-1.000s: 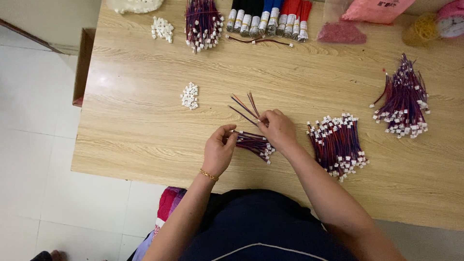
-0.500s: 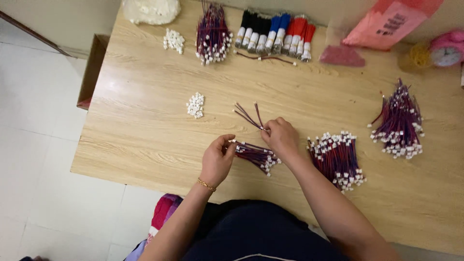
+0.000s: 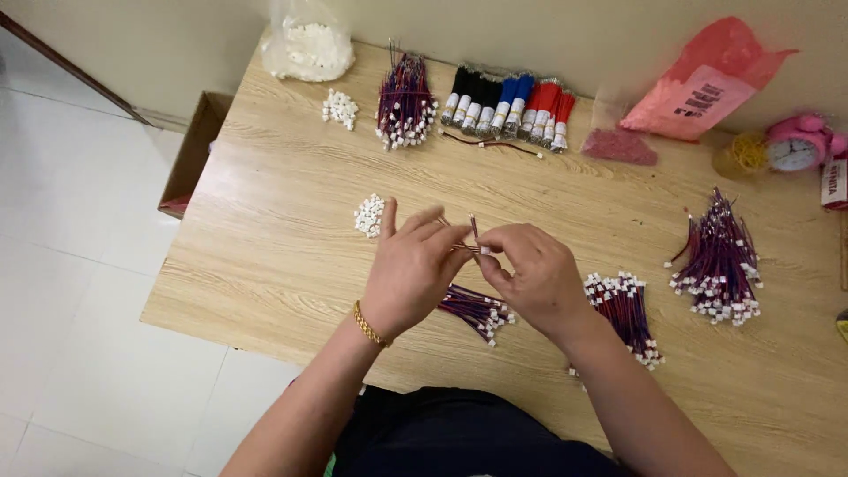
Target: Attaching small white plastic connectors to the ends of thin electrical wires
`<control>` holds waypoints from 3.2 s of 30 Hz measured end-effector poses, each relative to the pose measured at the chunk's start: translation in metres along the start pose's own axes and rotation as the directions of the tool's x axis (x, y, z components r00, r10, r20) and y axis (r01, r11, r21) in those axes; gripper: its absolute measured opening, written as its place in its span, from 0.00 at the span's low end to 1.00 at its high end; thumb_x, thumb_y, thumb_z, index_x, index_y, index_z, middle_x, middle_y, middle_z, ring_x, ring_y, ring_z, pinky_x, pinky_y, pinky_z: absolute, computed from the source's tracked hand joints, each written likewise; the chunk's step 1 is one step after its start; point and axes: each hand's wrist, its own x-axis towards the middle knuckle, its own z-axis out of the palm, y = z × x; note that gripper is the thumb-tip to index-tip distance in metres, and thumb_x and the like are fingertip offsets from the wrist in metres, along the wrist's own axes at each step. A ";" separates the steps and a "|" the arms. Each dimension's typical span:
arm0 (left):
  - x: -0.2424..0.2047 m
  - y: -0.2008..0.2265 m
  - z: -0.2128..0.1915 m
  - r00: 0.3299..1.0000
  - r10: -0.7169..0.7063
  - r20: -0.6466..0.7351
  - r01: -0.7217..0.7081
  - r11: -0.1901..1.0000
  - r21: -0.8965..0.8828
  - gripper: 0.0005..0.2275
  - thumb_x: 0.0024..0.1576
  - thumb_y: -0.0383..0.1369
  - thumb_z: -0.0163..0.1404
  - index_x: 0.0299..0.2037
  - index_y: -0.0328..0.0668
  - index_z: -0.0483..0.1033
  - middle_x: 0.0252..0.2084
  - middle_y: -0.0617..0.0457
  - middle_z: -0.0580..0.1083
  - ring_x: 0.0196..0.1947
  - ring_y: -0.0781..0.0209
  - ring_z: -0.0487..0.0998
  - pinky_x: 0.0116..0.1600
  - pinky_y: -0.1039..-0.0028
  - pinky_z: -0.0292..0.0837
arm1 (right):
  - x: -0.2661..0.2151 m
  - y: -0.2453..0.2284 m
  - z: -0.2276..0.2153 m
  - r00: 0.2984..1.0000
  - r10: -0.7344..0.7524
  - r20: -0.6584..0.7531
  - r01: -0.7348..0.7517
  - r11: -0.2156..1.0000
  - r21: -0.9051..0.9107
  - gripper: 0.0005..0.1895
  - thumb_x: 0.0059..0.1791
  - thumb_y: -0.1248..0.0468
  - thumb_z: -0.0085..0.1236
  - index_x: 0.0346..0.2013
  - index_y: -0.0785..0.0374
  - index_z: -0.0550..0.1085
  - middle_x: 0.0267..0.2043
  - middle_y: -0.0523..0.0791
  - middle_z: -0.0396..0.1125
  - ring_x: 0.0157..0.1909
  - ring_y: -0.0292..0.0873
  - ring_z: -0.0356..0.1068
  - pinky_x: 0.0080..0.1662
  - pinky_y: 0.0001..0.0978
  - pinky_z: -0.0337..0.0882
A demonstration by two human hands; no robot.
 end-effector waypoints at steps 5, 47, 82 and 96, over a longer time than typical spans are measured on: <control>-0.005 0.004 0.003 0.985 -0.128 0.113 0.159 0.931 -0.328 0.08 0.59 0.39 0.49 0.40 0.50 0.79 0.34 0.54 0.79 0.44 0.51 0.79 0.64 0.40 0.45 | 0.003 -0.012 -0.013 0.999 0.023 0.041 -0.027 0.995 0.095 0.12 0.42 0.69 0.61 0.40 0.59 0.74 0.31 0.45 0.70 0.35 0.49 0.73 0.38 0.39 0.72; -0.036 -0.009 0.011 0.934 -0.322 0.154 0.355 0.787 -0.505 0.05 0.56 0.36 0.52 0.33 0.49 0.80 0.25 0.55 0.77 0.32 0.62 0.79 0.45 0.72 0.70 | 0.007 -0.017 -0.012 0.795 0.318 0.517 -0.464 0.867 0.180 0.07 0.48 0.59 0.55 0.34 0.58 0.77 0.30 0.49 0.70 0.36 0.48 0.72 0.41 0.39 0.70; -0.062 -0.030 0.058 0.899 -0.431 -0.080 0.307 0.751 -0.585 0.01 0.55 0.30 0.54 0.33 0.46 0.77 0.27 0.52 0.74 0.30 0.58 0.76 0.39 0.72 0.73 | -0.025 0.005 0.045 0.702 0.512 0.495 -0.671 0.709 0.218 0.07 0.47 0.62 0.57 0.38 0.61 0.76 0.31 0.50 0.71 0.36 0.46 0.71 0.39 0.39 0.71; -0.067 -0.173 0.114 0.743 -0.663 -0.096 0.668 0.743 0.042 0.08 0.50 0.36 0.58 0.39 0.54 0.77 0.33 0.54 0.72 0.34 0.52 0.78 0.39 0.64 0.75 | -0.051 0.056 0.081 0.632 0.633 0.448 -0.775 0.504 0.380 0.04 0.43 0.66 0.58 0.30 0.63 0.77 0.19 0.43 0.64 0.25 0.36 0.61 0.29 0.26 0.61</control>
